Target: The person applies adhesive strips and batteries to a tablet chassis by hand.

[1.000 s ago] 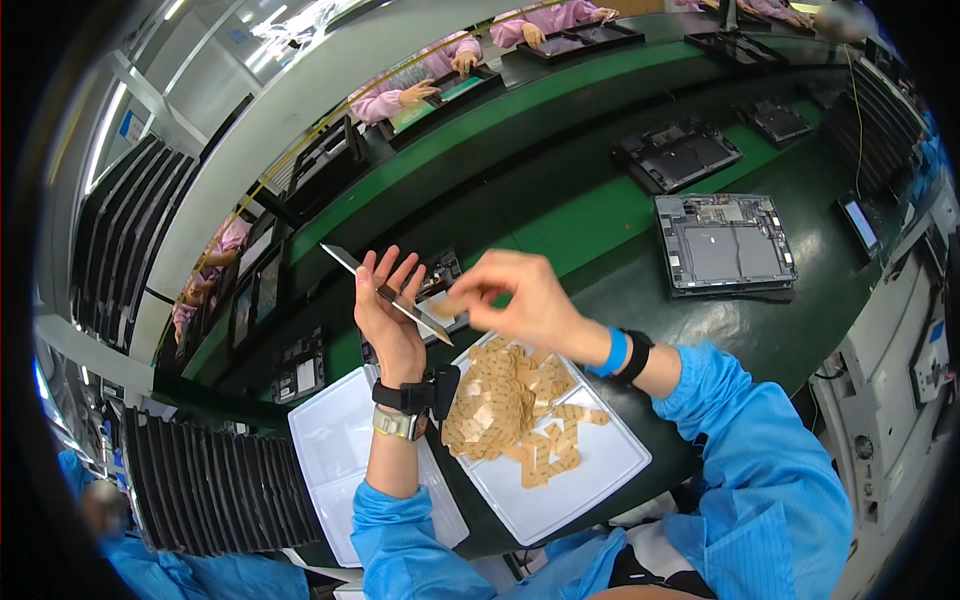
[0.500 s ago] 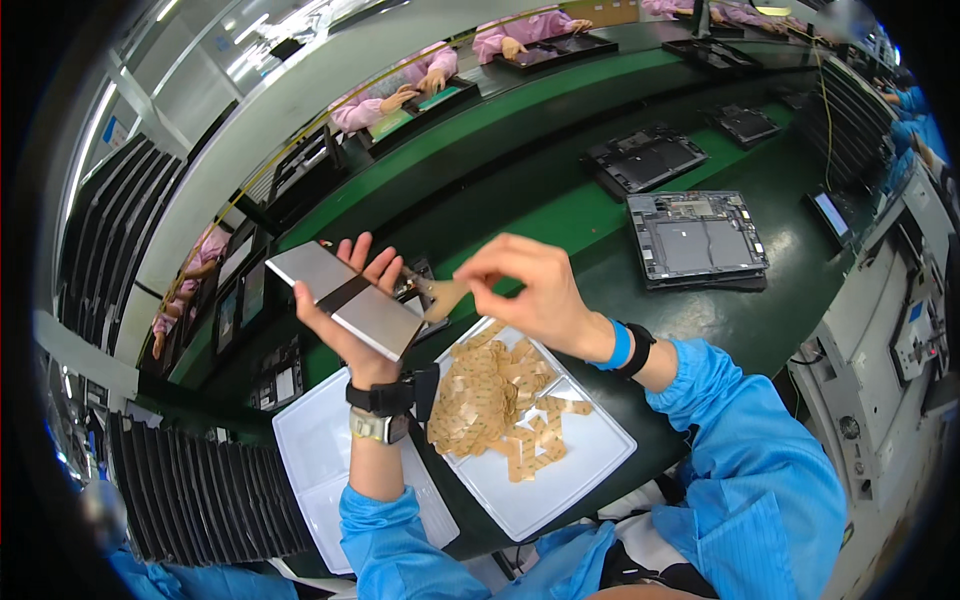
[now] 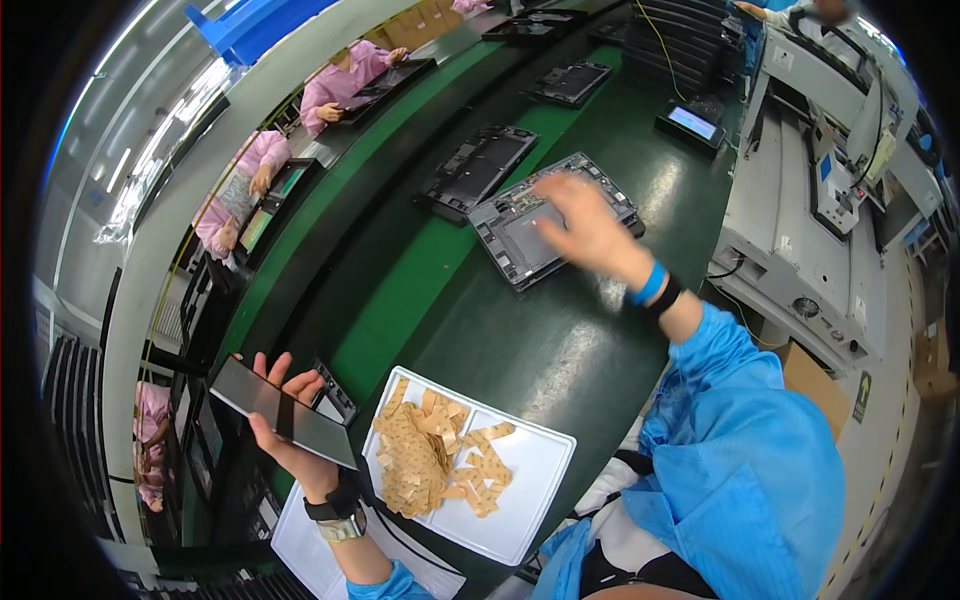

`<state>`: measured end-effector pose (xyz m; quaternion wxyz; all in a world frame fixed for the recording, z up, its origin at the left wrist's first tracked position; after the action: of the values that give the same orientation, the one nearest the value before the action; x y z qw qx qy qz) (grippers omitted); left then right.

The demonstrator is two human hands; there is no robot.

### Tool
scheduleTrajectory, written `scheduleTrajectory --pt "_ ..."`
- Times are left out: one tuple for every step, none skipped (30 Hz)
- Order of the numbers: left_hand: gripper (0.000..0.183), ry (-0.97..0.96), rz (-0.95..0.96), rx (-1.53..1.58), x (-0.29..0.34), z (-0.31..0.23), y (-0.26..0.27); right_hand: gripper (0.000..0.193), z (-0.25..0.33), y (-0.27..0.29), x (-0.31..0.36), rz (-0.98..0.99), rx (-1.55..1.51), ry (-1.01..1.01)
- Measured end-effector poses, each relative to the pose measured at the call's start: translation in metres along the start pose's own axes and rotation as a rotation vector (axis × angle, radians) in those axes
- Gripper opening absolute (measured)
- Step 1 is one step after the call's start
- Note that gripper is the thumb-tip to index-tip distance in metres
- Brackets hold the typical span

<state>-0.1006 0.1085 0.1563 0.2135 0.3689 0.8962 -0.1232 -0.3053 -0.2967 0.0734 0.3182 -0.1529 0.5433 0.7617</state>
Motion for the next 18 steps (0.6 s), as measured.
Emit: scheduleTrajectory --pt "0.081 -0.001 0.031 -0.019 -0.003 0.002 -0.016 0.056 -0.048 0.013 0.007 -0.018 0.150 -0.108" --pt "0.083 0.015 0.060 -0.051 -0.003 0.002 -0.025 0.067 -0.086 0.014 0.020 -0.033 0.289 -0.209" --pt "0.085 0.051 0.111 -0.065 -0.005 0.002 -0.031 0.067 -0.110 0.006 0.038 -0.035 0.287 -0.210" --pt "0.087 0.086 0.160 -0.079 -0.006 0.003 -0.037 0.075 -0.135 -0.006 0.053 0.103 0.191 -0.262" --pt "0.090 0.122 0.205 -0.141 -0.008 0.003 -0.042 0.083 -0.138 -0.010 0.056 0.245 0.093 -0.310" --pt "0.089 0.145 0.246 -0.201 -0.012 0.002 -0.051 0.087 -0.138 -0.012 0.064 0.239 0.007 -0.324" --pt "0.088 0.168 0.291 -0.262 -0.017 0.000 -0.061 0.086 -0.117 -0.003 0.061 0.272 -0.048 -0.348" --pt "0.087 0.193 0.348 -0.315 -0.023 0.003 -0.073 0.086 -0.095 0.008 0.062 0.302 -0.098 -0.383" --pt "0.085 0.216 0.397 -0.321 -0.029 0.007 -0.087 0.087 -0.083 0.008 0.068 0.302 -0.119 -0.391" --pt "0.080 0.257 0.438 -0.319 -0.033 0.013 -0.101 0.085 -0.070 0.006 0.075 0.259 -0.081 -0.308" --pt "0.084 0.245 0.466 -0.397 -0.036 0.029 -0.110 0.083 -0.055 0.004 0.077 0.291 -0.107 -0.312" --pt "0.089 0.232 0.494 -0.475 -0.041 0.043 -0.121 0.082 -0.043 0.004 0.080 0.322 -0.134 -0.317" --pt "0.094 0.167 0.588 -0.627 -0.049 0.047 -0.147 0.072 -0.050 0.001 0.090 0.260 0.063 -0.296" --pt "0.098 0.100 0.664 -0.790 -0.054 0.045 -0.171 0.072 -0.041 0.014 0.082 0.256 0.061 -0.298" --pt "0.099 0.050 0.703 -0.798 -0.055 0.054 -0.185 0.067 -0.018 0.038 0.066 0.213 -0.073 -0.255" --pt "0.101 -0.003 0.747 -0.801 -0.055 0.069 -0.199 0.061 -0.001 0.056 0.054 0.169 -0.203 -0.217" --pt "0.100 -0.063 0.804 -0.858 -0.059 0.075 -0.220 0.052 0.004 0.066 0.050 0.221 -0.479 -0.241" --pt "0.100 -0.121 0.855 -0.921 -0.060 0.082 -0.237 0.051 0.017 0.069 0.048 0.202 -0.629 -0.215"
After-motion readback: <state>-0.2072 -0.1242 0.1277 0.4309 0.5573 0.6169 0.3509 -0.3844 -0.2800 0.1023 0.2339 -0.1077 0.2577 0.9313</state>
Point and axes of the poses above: each hand's wrist, its own x-axis away from the middle knuckle, its own y-axis out of the back of the hand, z = x × y, the point moved 3 cm from there along -x, towards the middle knuckle, and after that the axes turned 11 degrees about z, right-handed, at the moved point
